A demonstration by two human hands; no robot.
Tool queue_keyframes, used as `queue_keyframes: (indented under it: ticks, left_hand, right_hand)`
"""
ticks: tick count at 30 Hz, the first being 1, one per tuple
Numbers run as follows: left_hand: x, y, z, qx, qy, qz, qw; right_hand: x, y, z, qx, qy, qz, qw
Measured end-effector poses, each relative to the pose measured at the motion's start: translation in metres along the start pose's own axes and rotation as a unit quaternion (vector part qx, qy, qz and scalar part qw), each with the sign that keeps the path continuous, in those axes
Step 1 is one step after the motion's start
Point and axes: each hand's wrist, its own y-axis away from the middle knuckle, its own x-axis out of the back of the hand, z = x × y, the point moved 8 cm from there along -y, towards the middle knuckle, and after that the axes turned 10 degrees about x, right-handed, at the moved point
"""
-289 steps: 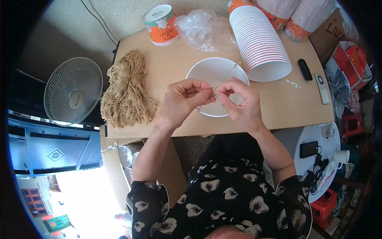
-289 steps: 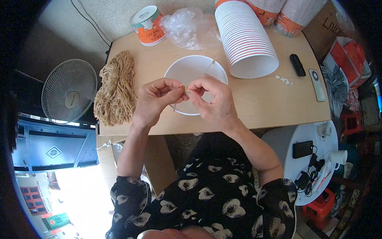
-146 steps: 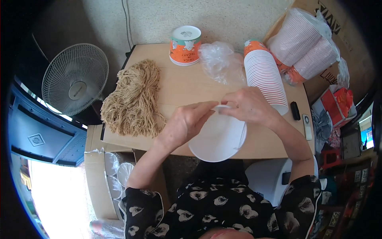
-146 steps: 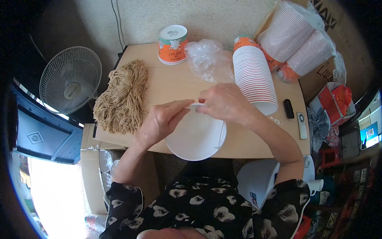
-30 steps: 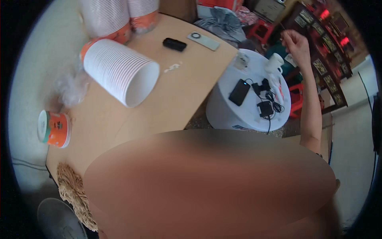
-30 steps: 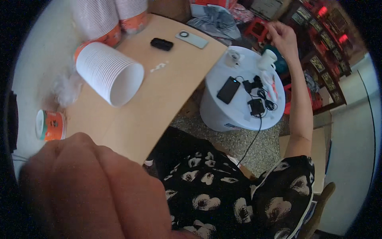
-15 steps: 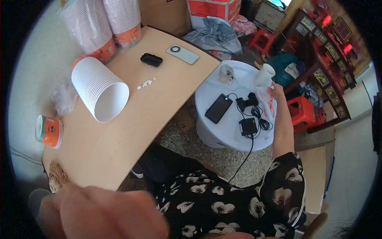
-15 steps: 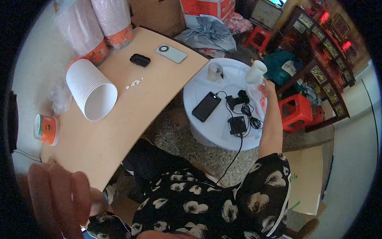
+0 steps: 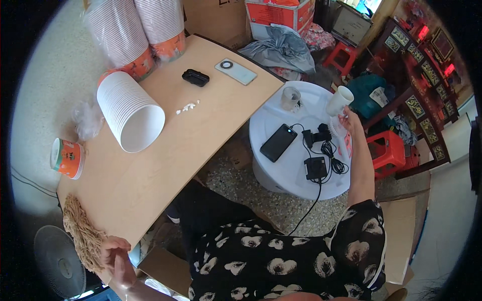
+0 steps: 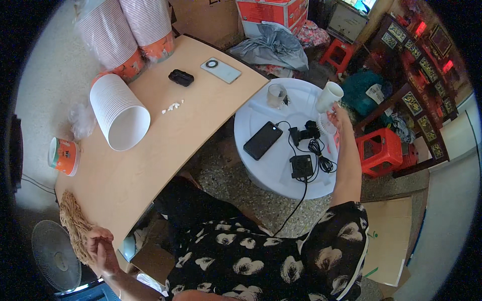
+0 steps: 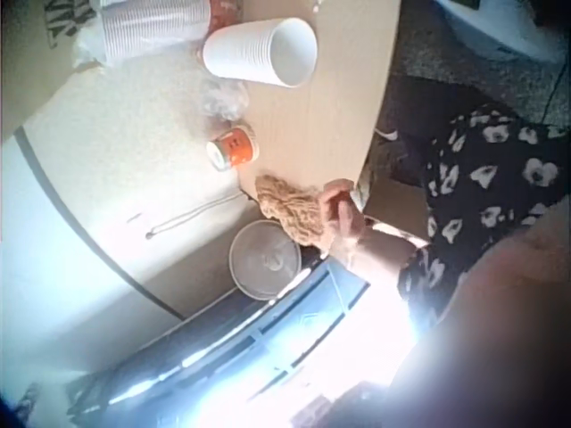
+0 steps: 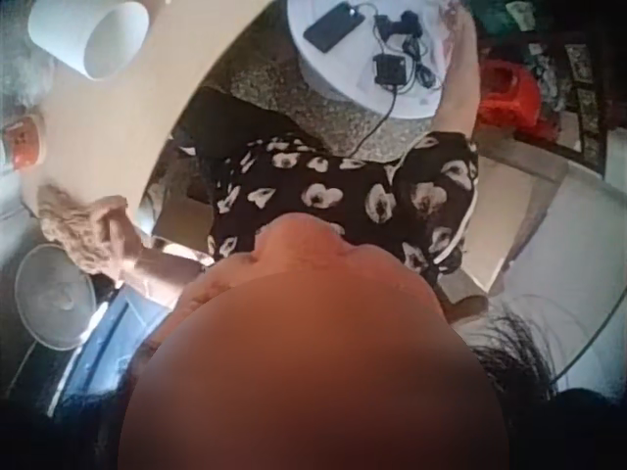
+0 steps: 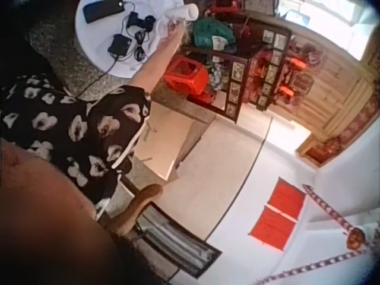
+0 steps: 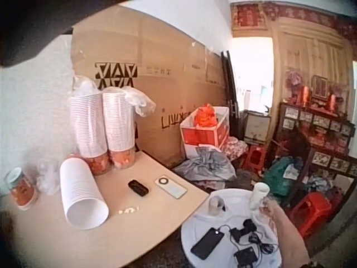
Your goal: Attach string handles to small paper buckets at a workstation.
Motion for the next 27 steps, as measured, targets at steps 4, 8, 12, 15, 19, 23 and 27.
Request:
queue_keyframes:
  ticks: [4, 8, 12, 15, 19, 23, 27]
  left_hand:
    - [0.043, 0.01, -0.058, 0.07, 0.08, 0.109, 0.988]
    - [0.071, 0.015, -0.107, 0.143, 0.069, 0.193, 0.968]
    - [0.059, 0.007, -0.126, 0.182, 0.052, 0.192, 0.963]
    - [0.03, -0.009, -0.128, 0.162, 0.067, 0.123, 0.977]
    - [0.004, -0.012, -0.136, 0.159, 0.017, 0.077, 0.984]
    - [-0.002, 0.01, -0.156, 0.19, -0.004, 0.057, 0.98]
    - [0.011, 0.03, -0.168, 0.202, -0.022, 0.053, 0.978]
  right_hand:
    - [-0.007, 0.036, -0.019, 0.08, 0.04, 0.012, 0.996]
    - [-0.036, 0.102, -0.06, 0.177, 0.114, -0.055, 0.976]
    - [-0.095, 0.21, -0.103, 0.24, 0.154, -0.137, 0.949]
    - [-0.126, 0.285, -0.118, 0.252, 0.175, -0.201, 0.93]
    - [-0.173, 0.367, -0.099, 0.206, 0.218, -0.246, 0.922]
    - [-0.232, 0.449, -0.086, 0.188, 0.254, -0.382, 0.869]
    - [-0.272, 0.513, -0.086, 0.196, 0.247, -0.484, 0.816]
